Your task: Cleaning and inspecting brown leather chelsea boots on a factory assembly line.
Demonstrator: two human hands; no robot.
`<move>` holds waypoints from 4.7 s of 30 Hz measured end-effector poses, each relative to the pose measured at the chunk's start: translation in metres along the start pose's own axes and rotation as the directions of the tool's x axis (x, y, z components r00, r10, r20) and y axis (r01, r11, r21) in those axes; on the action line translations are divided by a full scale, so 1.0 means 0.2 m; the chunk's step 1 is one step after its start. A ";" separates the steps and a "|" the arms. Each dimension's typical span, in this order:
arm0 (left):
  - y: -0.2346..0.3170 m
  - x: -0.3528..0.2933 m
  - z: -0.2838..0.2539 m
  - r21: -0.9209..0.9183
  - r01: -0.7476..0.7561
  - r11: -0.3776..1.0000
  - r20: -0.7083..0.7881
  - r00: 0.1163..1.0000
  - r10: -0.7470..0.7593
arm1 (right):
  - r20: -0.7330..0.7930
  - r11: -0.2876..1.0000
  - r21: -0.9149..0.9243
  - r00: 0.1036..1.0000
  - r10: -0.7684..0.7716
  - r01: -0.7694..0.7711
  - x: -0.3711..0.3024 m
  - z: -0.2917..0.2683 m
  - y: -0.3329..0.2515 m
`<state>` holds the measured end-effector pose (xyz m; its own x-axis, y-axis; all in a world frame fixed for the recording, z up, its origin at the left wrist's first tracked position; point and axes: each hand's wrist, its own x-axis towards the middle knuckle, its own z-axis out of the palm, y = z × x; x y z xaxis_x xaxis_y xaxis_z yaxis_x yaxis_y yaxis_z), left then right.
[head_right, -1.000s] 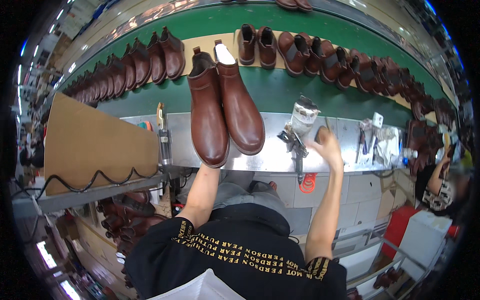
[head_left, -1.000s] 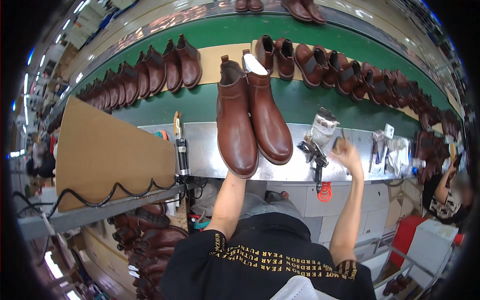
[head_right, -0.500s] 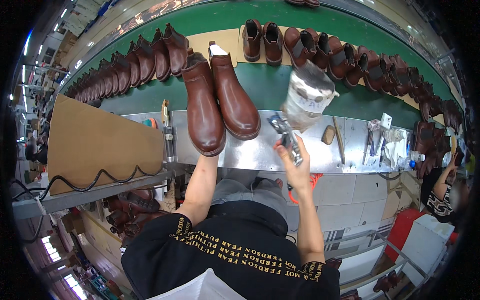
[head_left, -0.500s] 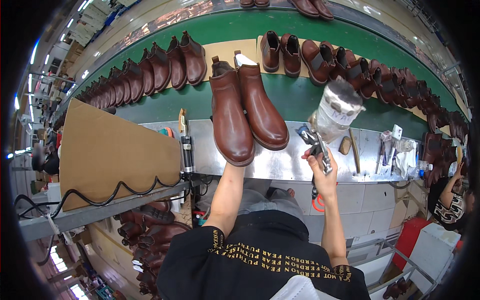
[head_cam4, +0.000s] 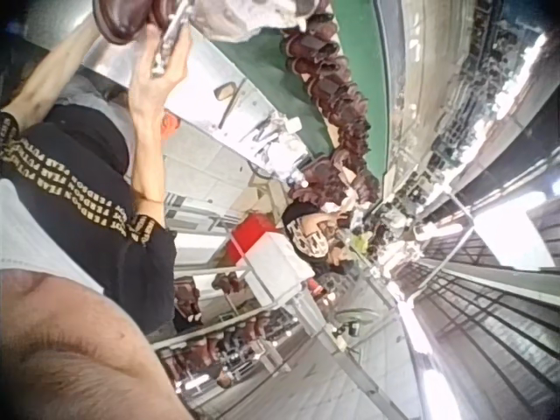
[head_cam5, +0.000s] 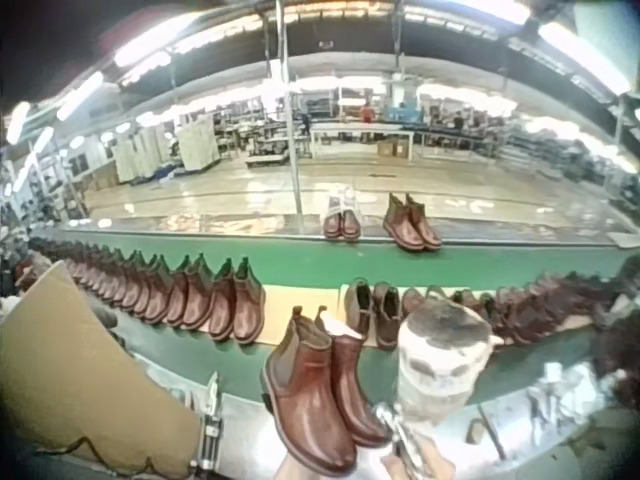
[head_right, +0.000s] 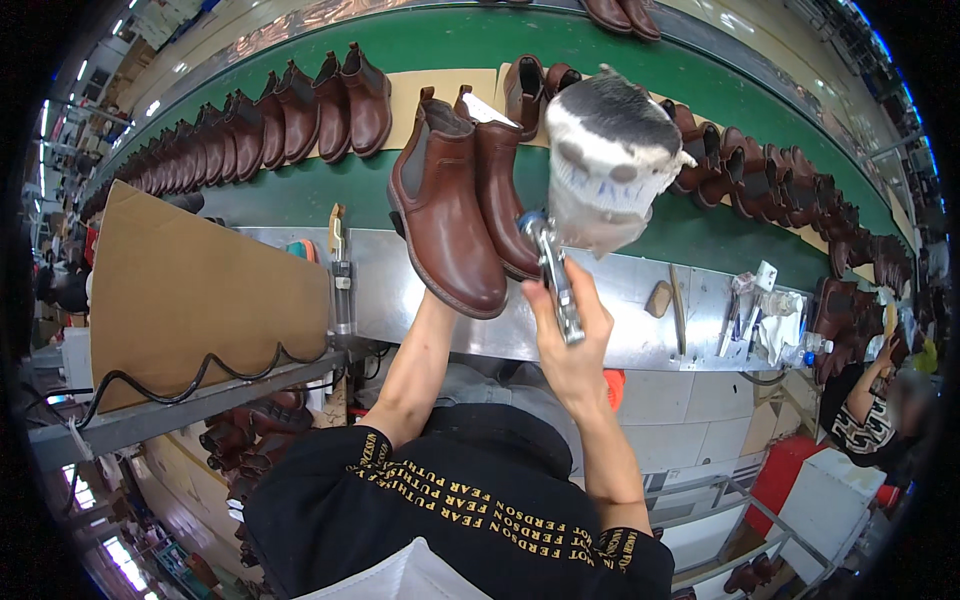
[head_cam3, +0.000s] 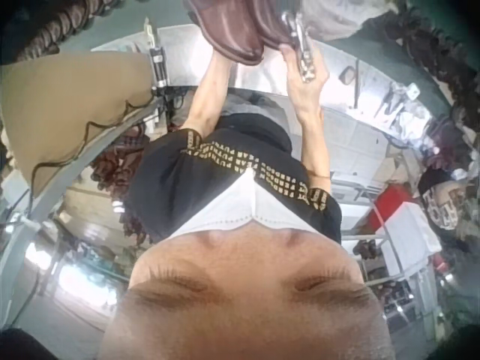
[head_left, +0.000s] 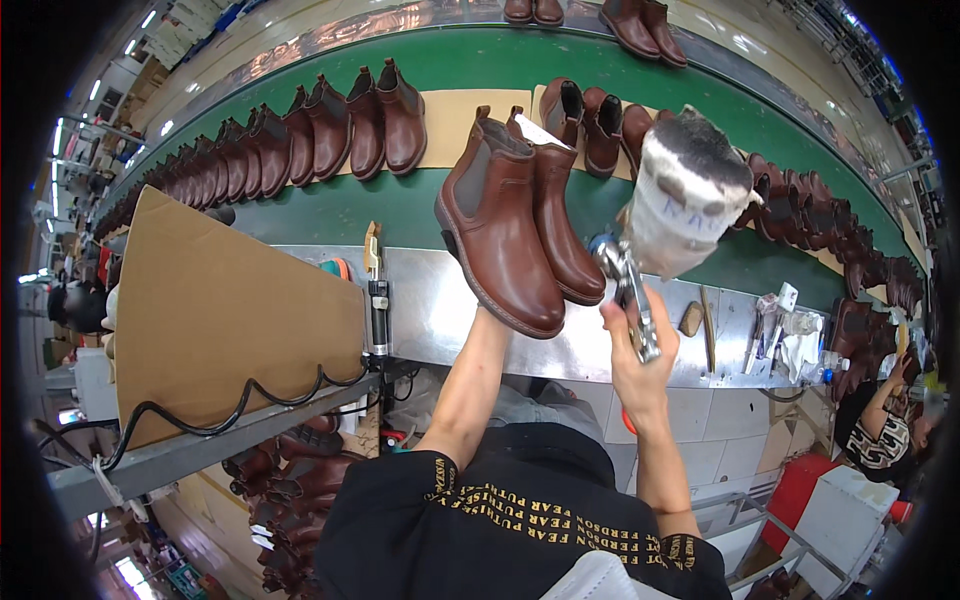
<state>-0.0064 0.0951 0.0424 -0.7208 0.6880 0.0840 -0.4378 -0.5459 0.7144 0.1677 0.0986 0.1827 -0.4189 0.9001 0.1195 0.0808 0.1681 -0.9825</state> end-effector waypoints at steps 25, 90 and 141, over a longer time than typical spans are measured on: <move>0.07 0.49 -0.35 0.156 0.081 0.984 0.107 0.989 -0.098 | 0.159 0.999 0.043 0.987 0.020 -0.027 0.17 0.20 -0.07; 0.59 1.06 -1.22 0.366 0.281 0.887 -0.063 0.959 -0.278 | 0.144 0.980 -0.158 0.979 0.143 -0.120 0.31 0.14 0.02; 0.18 0.01 0.19 0.535 -0.827 0.176 0.615 0.238 -0.752 | 0.150 0.959 -0.252 0.974 0.169 -0.127 0.06 -0.37 0.78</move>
<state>-0.0020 0.0954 0.0947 0.4880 0.8682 -0.0894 0.8062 -0.4091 0.4274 0.2417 0.1646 0.0412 -0.5300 0.8451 -0.0707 0.3584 0.1476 -0.9218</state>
